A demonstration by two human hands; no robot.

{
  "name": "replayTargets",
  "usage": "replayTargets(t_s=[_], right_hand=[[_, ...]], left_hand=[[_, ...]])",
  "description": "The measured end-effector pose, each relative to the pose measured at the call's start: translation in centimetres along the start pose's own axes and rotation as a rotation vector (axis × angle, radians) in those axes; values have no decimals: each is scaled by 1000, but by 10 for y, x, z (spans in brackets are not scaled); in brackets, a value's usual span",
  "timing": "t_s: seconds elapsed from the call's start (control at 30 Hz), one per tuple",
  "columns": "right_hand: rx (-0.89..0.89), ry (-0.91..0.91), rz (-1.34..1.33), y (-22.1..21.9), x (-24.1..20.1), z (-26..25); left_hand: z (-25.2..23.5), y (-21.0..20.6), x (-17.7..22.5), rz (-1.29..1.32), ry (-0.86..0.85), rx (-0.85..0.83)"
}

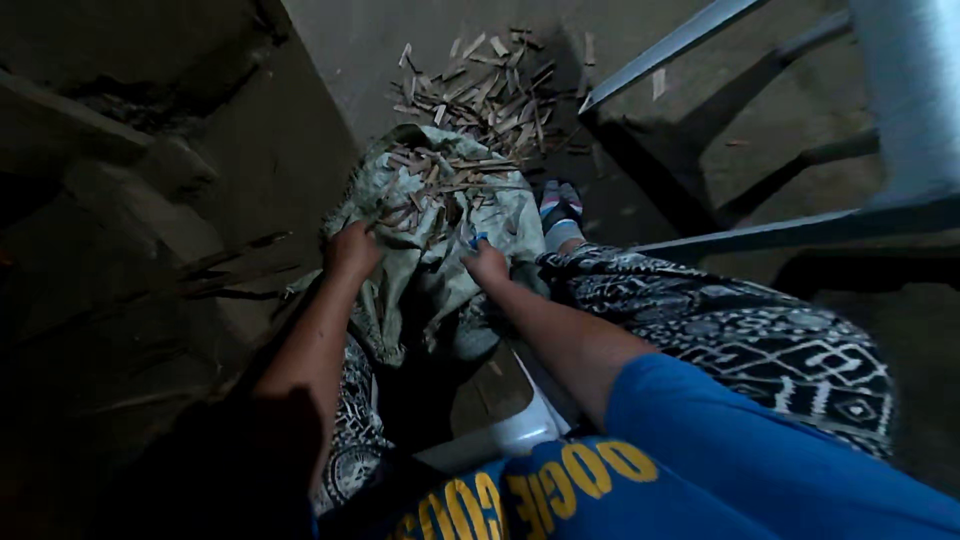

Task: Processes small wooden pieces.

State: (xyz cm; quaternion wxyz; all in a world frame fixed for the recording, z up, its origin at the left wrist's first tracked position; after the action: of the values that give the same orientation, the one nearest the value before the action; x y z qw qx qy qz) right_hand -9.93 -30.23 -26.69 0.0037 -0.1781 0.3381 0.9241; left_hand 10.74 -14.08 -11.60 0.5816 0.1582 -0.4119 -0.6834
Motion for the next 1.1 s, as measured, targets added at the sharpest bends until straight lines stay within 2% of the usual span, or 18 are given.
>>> replayTargets(t_s=[0.2,0.37,0.5,0.67,0.9,1.0,1.1], right_hand=[[190,-70,-79,50,-24,-71],[232,-62,-14,71,-41,-141],[238,-109,57,70,-42,-188],[254,-106,139,63,-38,-239],[193,-54,242,42,-63,-277],[196,-44,277,44,-71,-280],[257,-19,231,65,-85,-278]], left_hand=[[-88,-30,-29,99,204,13],[-156,-75,-65,163,330,-33],[-192,-113,-94,149,444,-73],[-219,-138,-119,10,540,-87],[-252,-180,-140,137,580,-153],[-254,-171,-136,94,561,-92],[-254,-144,-127,25,512,1]])
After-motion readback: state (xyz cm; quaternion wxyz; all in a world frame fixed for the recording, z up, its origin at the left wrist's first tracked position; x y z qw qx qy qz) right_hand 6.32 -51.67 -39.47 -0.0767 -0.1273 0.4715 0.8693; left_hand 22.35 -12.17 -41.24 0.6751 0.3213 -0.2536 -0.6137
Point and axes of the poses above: each hand's wrist, its own z-axis away from the middle knuckle, its own y-axis out of the back of the hand, x = y × z, the point moved 7 cm from there along -z, towards the middle knuckle, and after that the axes turned 8 degrees about x, right-handed, at the moved point
